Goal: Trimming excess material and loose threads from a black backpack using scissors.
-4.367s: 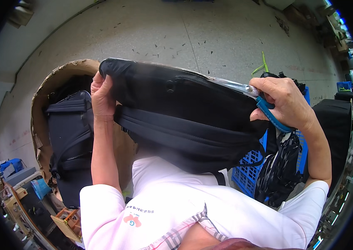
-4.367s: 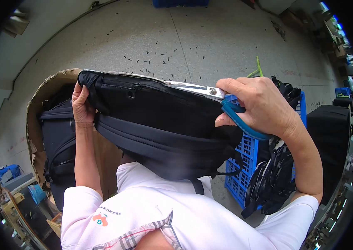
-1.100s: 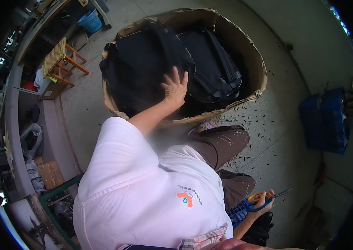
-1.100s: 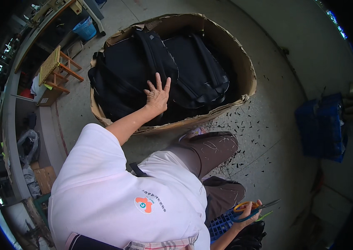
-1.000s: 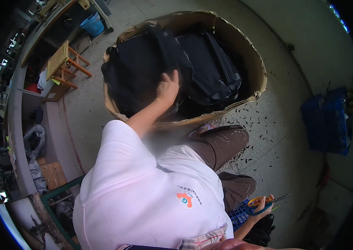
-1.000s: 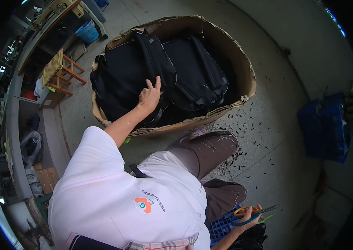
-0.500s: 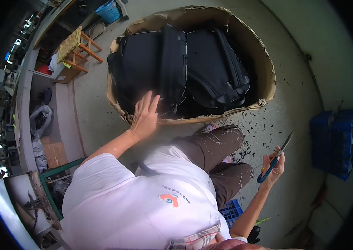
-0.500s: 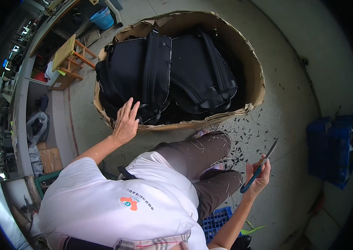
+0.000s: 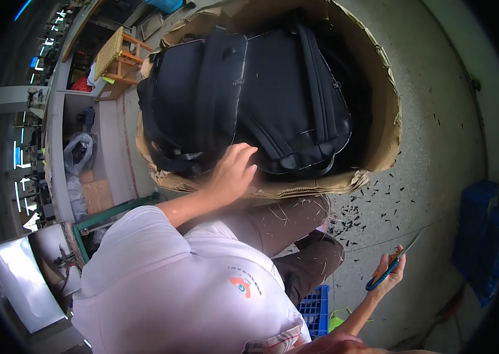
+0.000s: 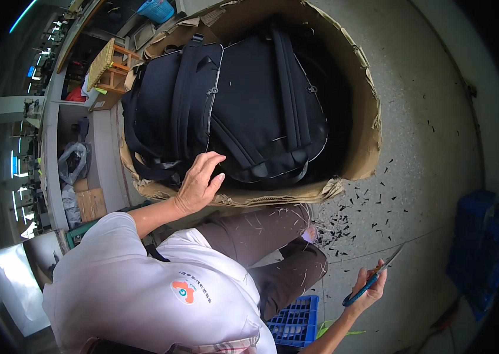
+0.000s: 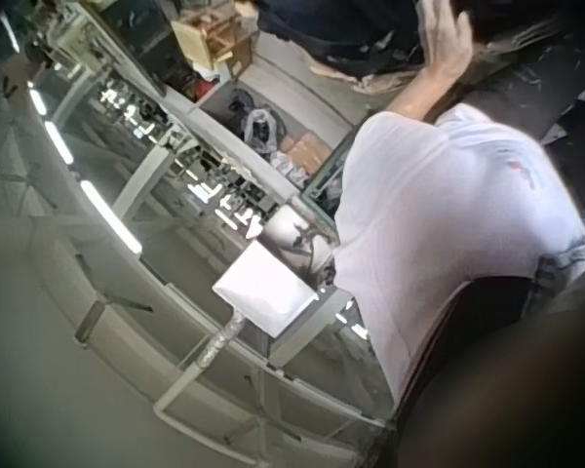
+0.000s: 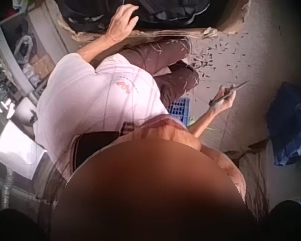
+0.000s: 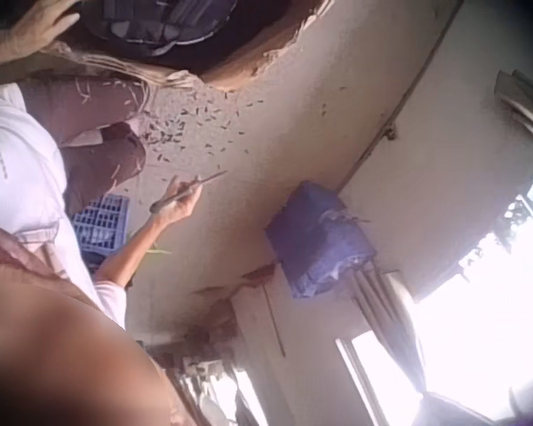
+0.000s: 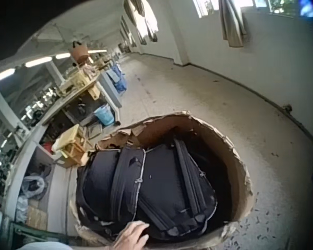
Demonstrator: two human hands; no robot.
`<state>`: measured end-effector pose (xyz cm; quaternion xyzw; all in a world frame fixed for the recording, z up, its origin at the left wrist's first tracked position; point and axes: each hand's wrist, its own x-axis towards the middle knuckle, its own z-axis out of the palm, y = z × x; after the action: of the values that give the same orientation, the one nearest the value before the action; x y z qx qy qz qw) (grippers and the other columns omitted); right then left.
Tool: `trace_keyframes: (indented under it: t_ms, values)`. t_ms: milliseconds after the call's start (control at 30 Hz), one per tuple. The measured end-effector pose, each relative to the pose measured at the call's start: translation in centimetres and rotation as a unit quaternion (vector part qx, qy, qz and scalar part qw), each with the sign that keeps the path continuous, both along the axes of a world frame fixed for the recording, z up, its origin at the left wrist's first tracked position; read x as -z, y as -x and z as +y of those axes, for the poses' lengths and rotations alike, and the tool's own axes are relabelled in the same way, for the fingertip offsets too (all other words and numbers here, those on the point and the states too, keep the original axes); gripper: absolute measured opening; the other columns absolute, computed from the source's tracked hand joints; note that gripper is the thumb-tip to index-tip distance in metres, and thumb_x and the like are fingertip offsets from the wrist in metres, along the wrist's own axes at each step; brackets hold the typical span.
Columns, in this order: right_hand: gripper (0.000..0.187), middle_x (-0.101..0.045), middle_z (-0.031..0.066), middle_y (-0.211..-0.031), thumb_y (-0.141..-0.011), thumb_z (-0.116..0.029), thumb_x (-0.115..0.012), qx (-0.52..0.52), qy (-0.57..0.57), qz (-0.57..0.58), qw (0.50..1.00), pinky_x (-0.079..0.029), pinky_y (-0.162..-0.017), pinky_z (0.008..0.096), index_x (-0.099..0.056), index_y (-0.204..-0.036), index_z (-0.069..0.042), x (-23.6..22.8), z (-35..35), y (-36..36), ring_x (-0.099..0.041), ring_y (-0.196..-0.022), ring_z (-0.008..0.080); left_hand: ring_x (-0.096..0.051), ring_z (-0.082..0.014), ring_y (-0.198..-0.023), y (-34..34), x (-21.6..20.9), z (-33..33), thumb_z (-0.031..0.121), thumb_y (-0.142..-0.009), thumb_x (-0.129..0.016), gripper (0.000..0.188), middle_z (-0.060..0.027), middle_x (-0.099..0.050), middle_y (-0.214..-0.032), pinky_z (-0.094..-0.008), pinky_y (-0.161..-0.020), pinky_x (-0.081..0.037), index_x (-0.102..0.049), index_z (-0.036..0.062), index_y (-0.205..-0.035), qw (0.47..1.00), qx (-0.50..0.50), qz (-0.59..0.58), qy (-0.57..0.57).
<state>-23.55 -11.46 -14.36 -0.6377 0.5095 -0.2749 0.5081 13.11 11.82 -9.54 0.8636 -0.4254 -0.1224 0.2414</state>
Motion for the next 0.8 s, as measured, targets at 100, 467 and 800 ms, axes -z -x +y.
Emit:
trace_keyframes:
  t_ms: [100, 467, 800]
  values:
    - [0.040, -0.048, -0.0036, -0.074, -0.080, -0.003, -0.060, -0.110, 0.034, -0.052, 0.992, -0.030, -0.040, 0.0161, -0.050, -0.119, -0.005, -1.4, -1.3, -4.4, -0.039, -0.049, 0.0005, -0.054, -0.0257, -0.082, -3.5, -1.1, -1.8, 0.000, -0.077, -0.054, 0.027, -0.0147, -0.050, -0.099, -0.0309, -0.068, -0.047, -0.051, -0.0021, -0.104, 0.995, -0.083, -0.045, 0.028]
    - [0.052, -0.047, -0.0043, -0.071, -0.068, 0.003, -0.070, -0.186, -0.027, -0.078, 0.979, -0.037, -0.056, 0.0134, -0.052, -0.116, -0.002, -4.7, -0.2, -19.8, -0.044, -0.064, 0.0028, -0.046, -0.0286, -0.110, -25.8, 3.4, -9.1, 0.036, -0.078, -0.058, 0.042, -0.0124, -0.052, -0.115, -0.0377, -0.092, -0.038, -0.056, 0.0078, -0.110, 0.966, 0.044, -0.224, -0.125]
    - [0.049, -0.046, -0.0038, -0.076, -0.072, 0.002, -0.067, -0.101, -0.049, -0.079, 0.990, -0.036, -0.059, 0.0148, -0.050, -0.118, 0.000, -0.7, 2.6, -15.5, -0.042, -0.065, 0.0031, -0.050, -0.0242, -0.086, -18.8, 4.4, -5.6, 0.007, -0.068, -0.061, 0.011, -0.0089, -0.051, -0.083, -0.0360, -0.076, -0.044, -0.055, 0.0050, -0.078, 0.917, 0.183, -0.289, -0.206]
